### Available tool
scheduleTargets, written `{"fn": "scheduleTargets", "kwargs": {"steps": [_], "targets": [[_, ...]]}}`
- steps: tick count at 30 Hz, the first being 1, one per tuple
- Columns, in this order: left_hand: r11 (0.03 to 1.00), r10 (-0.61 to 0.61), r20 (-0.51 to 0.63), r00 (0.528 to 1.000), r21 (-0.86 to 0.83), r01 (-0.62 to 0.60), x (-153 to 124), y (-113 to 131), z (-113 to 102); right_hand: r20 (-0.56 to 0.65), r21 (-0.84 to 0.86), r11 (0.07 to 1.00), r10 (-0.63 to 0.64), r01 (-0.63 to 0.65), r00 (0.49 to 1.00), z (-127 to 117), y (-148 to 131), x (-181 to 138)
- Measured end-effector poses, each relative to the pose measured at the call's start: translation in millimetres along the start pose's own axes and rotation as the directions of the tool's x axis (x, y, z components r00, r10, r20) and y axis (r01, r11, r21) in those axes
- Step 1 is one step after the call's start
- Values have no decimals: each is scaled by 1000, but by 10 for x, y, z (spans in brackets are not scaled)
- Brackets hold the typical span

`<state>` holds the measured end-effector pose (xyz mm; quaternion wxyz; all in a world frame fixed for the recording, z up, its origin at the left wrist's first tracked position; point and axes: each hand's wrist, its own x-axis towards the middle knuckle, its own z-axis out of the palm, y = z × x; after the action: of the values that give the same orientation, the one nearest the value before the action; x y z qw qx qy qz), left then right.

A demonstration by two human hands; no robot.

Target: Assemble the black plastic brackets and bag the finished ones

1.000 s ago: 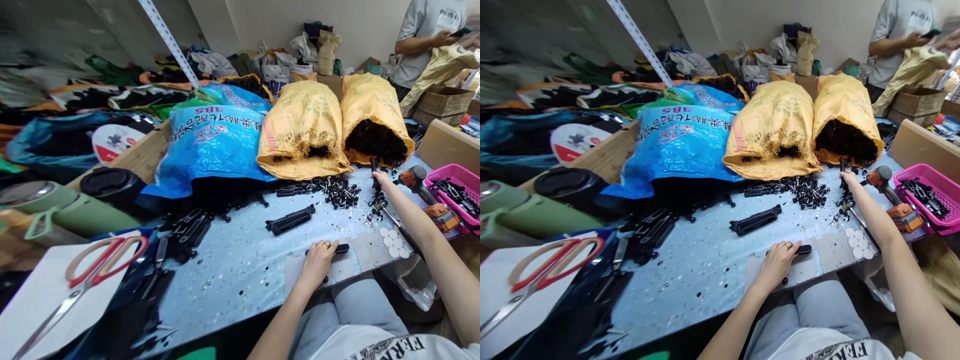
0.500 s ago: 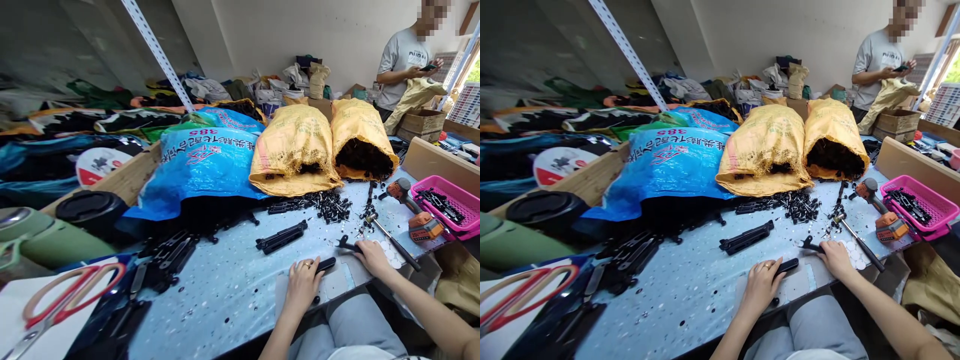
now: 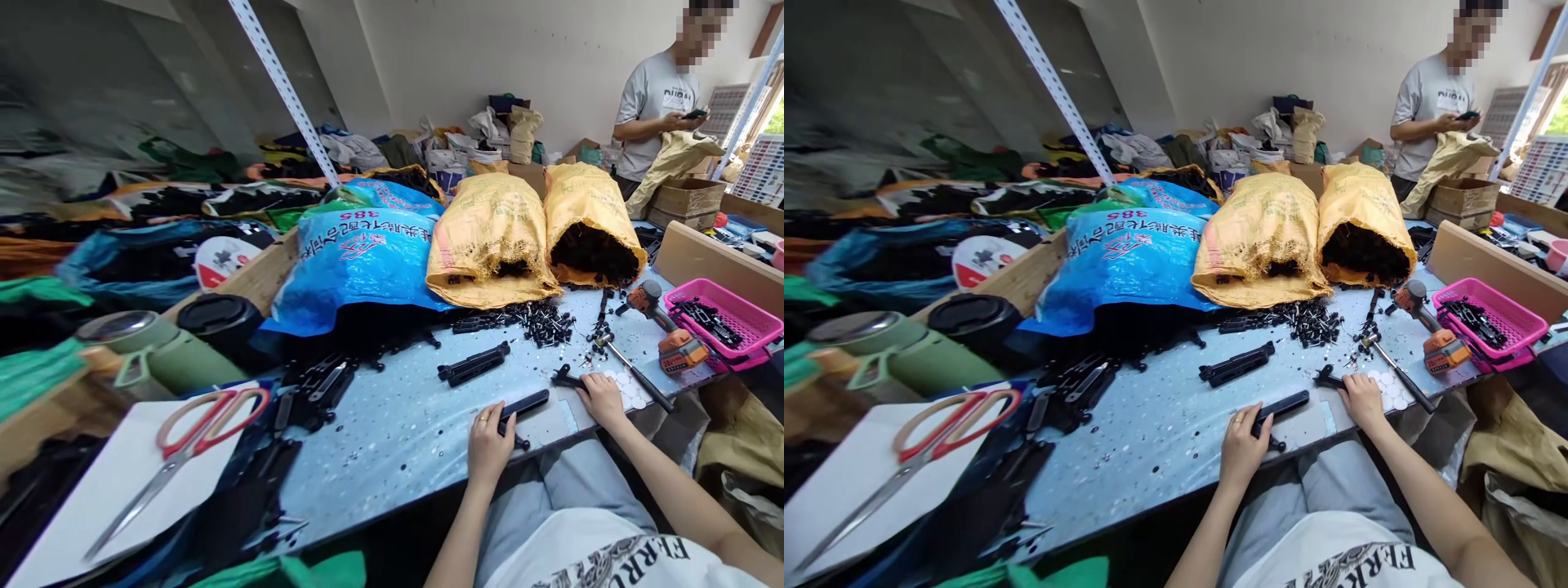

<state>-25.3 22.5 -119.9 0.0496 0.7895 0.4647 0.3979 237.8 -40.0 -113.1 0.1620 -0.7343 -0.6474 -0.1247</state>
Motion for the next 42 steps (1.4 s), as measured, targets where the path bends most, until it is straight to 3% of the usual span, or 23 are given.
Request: {"fn": "scheduleTargets", "kwargs": {"steps": [14,17,19,21,25,27,30,31,33,39,42], "targets": [[998,-52,55,997,-19,53,-5,88,-32,40,-19,1000,-2,2,999,-106,36,-14],[995,-90,91,992,41,87,15,184,-89,68,-16,1000,2,0,998,-140,44,-24],[988,-102,145,984,128,83,77,316,-124,90,-11,1000,2,-1,996,-168,50,-30],[988,-50,275,960,153,8,188,484,-128,114,1,1000,1,-1,994,-211,74,-26],[991,72,557,828,56,-124,457,751,-39,192,96,995,-31,12,981,-387,215,48],[989,98,631,769,25,-146,547,798,3,276,226,968,-170,108,946,-512,300,122],[991,103,681,725,-4,-136,605,785,10,398,390,856,-490,340,776,-659,337,253],[992,97,691,716,-7,-128,613,774,-1,425,402,824,-553,398,716,-683,317,294],[994,81,706,703,-4,-111,625,763,-33,459,376,806,-591,458,663,-692,245,359],[996,72,730,680,-13,-92,629,779,-108,425,281,847,-531,451,733,-697,86,380],[997,74,707,704,-33,-72,582,756,-114,374,247,837,-548,489,748,-786,56,346]]}}
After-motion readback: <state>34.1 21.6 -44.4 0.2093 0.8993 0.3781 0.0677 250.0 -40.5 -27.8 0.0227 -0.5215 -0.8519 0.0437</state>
